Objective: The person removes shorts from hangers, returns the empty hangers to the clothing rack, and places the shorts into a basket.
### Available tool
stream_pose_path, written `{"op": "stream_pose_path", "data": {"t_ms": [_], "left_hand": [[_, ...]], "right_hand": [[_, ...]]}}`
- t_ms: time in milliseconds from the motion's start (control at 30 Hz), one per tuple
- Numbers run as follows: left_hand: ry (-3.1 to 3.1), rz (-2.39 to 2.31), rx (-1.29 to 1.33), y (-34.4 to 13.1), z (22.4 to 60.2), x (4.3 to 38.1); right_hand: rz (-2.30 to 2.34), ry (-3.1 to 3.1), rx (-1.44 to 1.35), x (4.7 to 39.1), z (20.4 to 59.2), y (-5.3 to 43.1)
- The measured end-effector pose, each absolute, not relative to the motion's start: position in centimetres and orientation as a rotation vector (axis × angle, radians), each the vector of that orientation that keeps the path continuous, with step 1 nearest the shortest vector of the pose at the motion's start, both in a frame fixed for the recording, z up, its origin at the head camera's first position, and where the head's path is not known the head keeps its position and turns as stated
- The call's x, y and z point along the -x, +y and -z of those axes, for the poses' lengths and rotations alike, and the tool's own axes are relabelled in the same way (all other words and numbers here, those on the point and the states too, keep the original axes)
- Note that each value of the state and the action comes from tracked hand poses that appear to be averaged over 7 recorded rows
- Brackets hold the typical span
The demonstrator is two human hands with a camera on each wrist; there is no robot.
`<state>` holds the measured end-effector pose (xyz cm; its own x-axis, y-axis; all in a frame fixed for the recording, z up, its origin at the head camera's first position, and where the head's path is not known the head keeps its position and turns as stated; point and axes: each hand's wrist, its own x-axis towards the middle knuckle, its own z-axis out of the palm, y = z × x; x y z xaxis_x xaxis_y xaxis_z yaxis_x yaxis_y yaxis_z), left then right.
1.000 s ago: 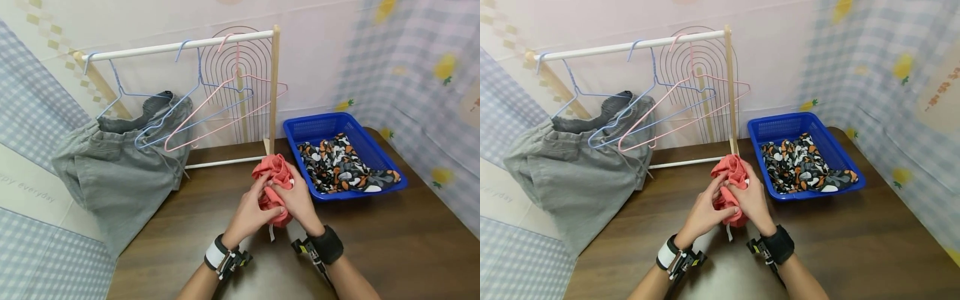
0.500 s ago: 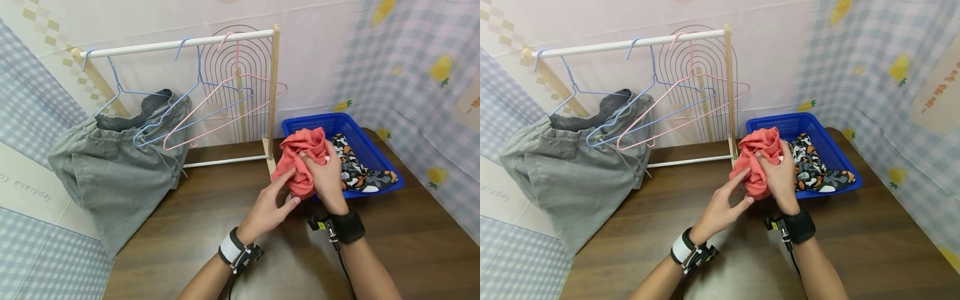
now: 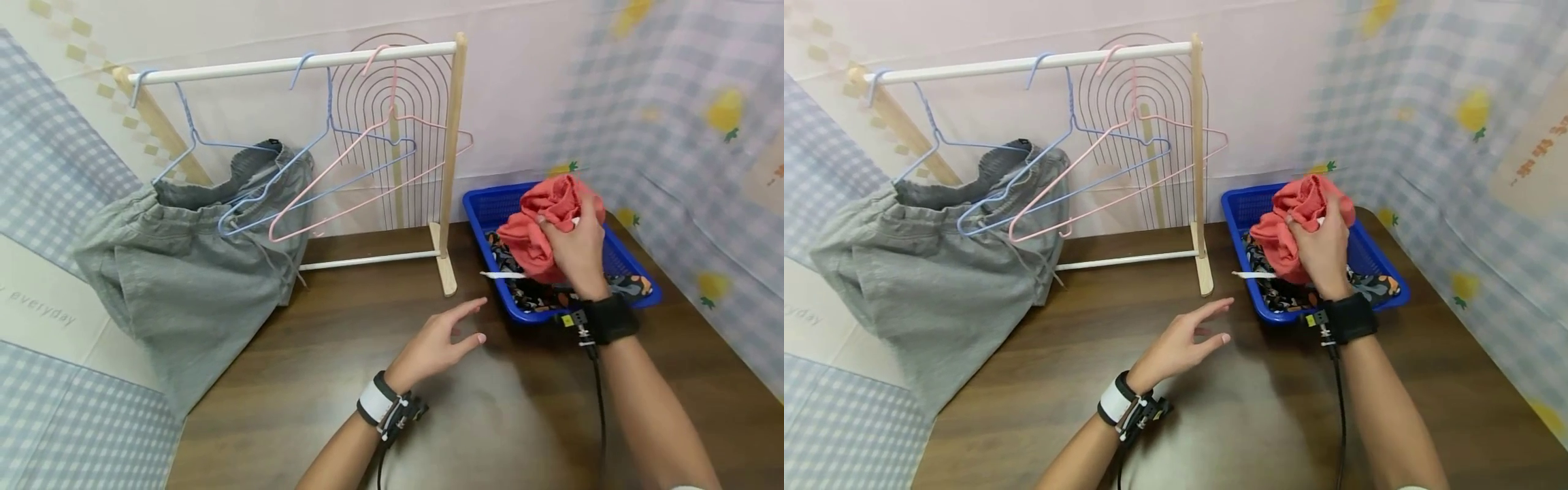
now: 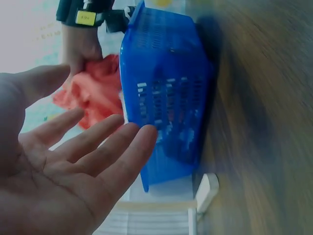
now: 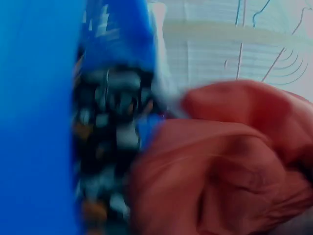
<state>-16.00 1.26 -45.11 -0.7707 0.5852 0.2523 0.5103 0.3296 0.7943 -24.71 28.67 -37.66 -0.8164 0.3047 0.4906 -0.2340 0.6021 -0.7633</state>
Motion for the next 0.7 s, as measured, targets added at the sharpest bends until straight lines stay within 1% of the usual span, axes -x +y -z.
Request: {"op": "stream_pose_path", "data": {"t_ms": [167, 333, 400, 467, 567, 700], "left_hand": [[2.486, -1.396, -1.007, 0.2, 45.5, 16.0], [2.495, -1.395, -0.984, -0.7, 45.8, 16.1], [2.508, -1.390, -0.994, -1.0, 45.8, 16.3], [2.523, -1.383, -1.001, -1.4, 45.8, 16.4], [2.547, -1.371, -0.991, -2.0, 45.8, 16.4], [2.588, -1.327, -0.964, -2.9, 45.9, 16.2]], "right_hand": [[-1.012, -2.596, -0.134, 25.4, 38.2, 30.2], [-0.736, -2.945, -0.207, 25.7, 38.9, 29.7], [-0.584, -3.010, -0.288, 25.7, 39.1, 29.3], [-0.432, -3.034, -0.403, 25.7, 39.5, 28.9], [-0.247, -2.983, -0.661, 25.7, 40.8, 28.8], [-0.236, -3.041, -0.887, 26.1, 43.2, 29.9]]}}
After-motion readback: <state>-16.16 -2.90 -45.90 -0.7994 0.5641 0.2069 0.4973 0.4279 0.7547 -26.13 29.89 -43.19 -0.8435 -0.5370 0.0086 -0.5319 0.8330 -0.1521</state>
